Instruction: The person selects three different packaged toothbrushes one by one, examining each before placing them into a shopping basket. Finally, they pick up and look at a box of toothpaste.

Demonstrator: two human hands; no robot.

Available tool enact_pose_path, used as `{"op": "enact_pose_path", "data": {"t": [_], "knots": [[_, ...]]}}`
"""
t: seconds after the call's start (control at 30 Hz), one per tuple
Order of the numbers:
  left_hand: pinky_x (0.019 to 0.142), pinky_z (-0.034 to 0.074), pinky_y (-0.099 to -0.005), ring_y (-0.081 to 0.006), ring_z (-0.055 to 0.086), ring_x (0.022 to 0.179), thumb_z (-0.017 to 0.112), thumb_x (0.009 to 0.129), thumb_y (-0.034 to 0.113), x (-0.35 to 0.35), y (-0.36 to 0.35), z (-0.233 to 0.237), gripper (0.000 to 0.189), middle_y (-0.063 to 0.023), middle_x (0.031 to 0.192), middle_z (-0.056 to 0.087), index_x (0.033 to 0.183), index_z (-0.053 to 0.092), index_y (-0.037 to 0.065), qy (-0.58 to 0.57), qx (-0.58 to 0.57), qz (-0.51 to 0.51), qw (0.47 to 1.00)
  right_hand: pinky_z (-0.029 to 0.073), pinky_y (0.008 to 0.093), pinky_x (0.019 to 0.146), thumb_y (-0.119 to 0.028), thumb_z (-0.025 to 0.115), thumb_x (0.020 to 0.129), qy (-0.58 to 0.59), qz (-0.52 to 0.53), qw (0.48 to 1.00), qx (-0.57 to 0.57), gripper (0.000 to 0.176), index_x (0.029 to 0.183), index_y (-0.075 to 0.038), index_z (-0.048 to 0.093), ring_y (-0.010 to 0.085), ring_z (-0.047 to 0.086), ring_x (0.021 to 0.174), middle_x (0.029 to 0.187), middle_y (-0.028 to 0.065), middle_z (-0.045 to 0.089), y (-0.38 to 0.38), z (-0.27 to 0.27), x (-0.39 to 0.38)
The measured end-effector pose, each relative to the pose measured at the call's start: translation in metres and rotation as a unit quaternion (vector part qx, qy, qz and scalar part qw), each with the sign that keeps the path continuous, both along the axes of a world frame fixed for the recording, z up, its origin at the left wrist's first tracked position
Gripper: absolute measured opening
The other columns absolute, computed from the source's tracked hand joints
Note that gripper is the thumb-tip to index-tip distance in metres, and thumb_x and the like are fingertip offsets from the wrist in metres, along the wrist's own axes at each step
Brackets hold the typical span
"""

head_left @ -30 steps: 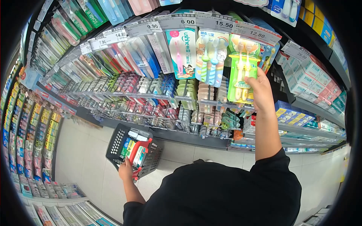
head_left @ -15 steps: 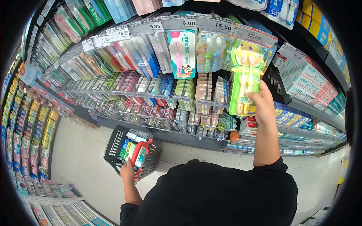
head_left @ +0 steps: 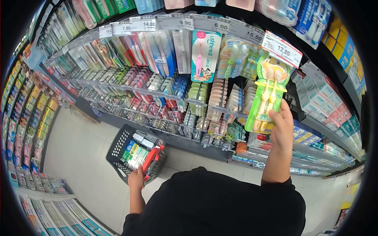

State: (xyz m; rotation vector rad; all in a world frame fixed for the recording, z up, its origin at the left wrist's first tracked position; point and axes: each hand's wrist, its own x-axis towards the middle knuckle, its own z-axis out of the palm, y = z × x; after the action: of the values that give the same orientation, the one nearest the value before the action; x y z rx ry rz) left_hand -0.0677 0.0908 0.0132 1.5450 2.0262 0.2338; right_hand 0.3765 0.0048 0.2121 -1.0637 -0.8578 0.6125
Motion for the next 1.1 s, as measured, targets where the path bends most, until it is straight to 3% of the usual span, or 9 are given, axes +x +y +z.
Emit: {"op": "enact_pose_path", "data": {"t": [0.2,0.33,0.37,0.57,0.83,1.1], "knots": [[0.072,0.046,-0.0448,-0.0372,0.062,0.081,0.032,0.09,0.05,0.008,-0.008,-0.002,0.06,-0.022,0.076,0.064,0.08,0.07,0.005,0.033,0.011,-0.003,0.999,0.041,0.0301,0.091,-0.002,0.052,0.078,0.056,0.058,0.997,0.001,0.046,0.122,0.006,0.042,0.0177,0.055,0.104,0.116,0.0139,0.056,0.0,-0.018,0.002],[0.072,0.047,-0.0443,-0.037,0.062,0.08,0.035,0.09,0.05,0.008,-0.011,-0.008,0.057,-0.0209,0.078,0.064,0.086,0.069,0.005,0.037,0.049,0.002,0.998,0.04,0.0311,0.093,-0.007,0.061,0.076,0.087,0.181,0.979,-0.026,0.055,0.126,0.005,0.04,0.0192,0.055,0.106,0.118,0.0129,0.055,-0.004,-0.059,0.0],[0.072,0.047,-0.0437,-0.0372,0.062,0.079,0.038,0.089,0.05,0.01,-0.011,-0.005,0.055,-0.0208,0.077,0.064,0.087,0.069,0.005,0.034,0.054,0.02,0.998,0.046,0.0351,0.09,-0.015,0.066,0.075,0.075,0.202,0.975,-0.045,0.058,0.123,0.005,0.041,0.0233,0.058,0.102,0.115,0.0153,0.056,-0.001,-0.064,-0.011],[0.071,0.047,-0.0439,-0.0361,0.062,0.079,0.043,0.088,0.048,0.012,-0.008,-0.005,0.049,-0.0196,0.08,0.065,0.087,0.067,0.005,0.033,0.071,0.021,0.997,0.042,0.033,0.092,-0.002,0.06,0.081,0.175,0.377,0.895,-0.163,0.049,0.126,0.002,0.041,0.0182,0.054,0.107,0.117,0.0105,0.055,0.018,-0.119,-0.069],[0.069,0.048,-0.0432,-0.0348,0.063,0.076,0.043,0.088,0.049,0.012,-0.007,-0.006,0.049,-0.0172,0.078,0.066,0.088,0.067,0.006,0.047,0.074,0.026,0.996,0.044,0.0286,0.089,-0.002,0.054,0.087,0.047,0.392,0.897,-0.199,0.039,0.124,0.001,0.041,0.0114,0.054,0.101,0.113,0.006,0.055,0.038,-0.114,-0.109],[0.065,0.048,-0.0431,-0.0357,0.062,0.071,0.043,0.087,0.05,0.014,-0.01,-0.004,0.052,-0.0182,0.071,0.064,0.077,0.067,0.005,0.053,0.074,0.032,0.995,0.042,0.0285,0.09,-0.003,0.055,0.087,0.048,0.38,0.902,-0.198,0.038,0.123,0.001,0.042,0.0119,0.053,0.103,0.115,0.0062,0.054,0.036,-0.12,-0.112]]}}
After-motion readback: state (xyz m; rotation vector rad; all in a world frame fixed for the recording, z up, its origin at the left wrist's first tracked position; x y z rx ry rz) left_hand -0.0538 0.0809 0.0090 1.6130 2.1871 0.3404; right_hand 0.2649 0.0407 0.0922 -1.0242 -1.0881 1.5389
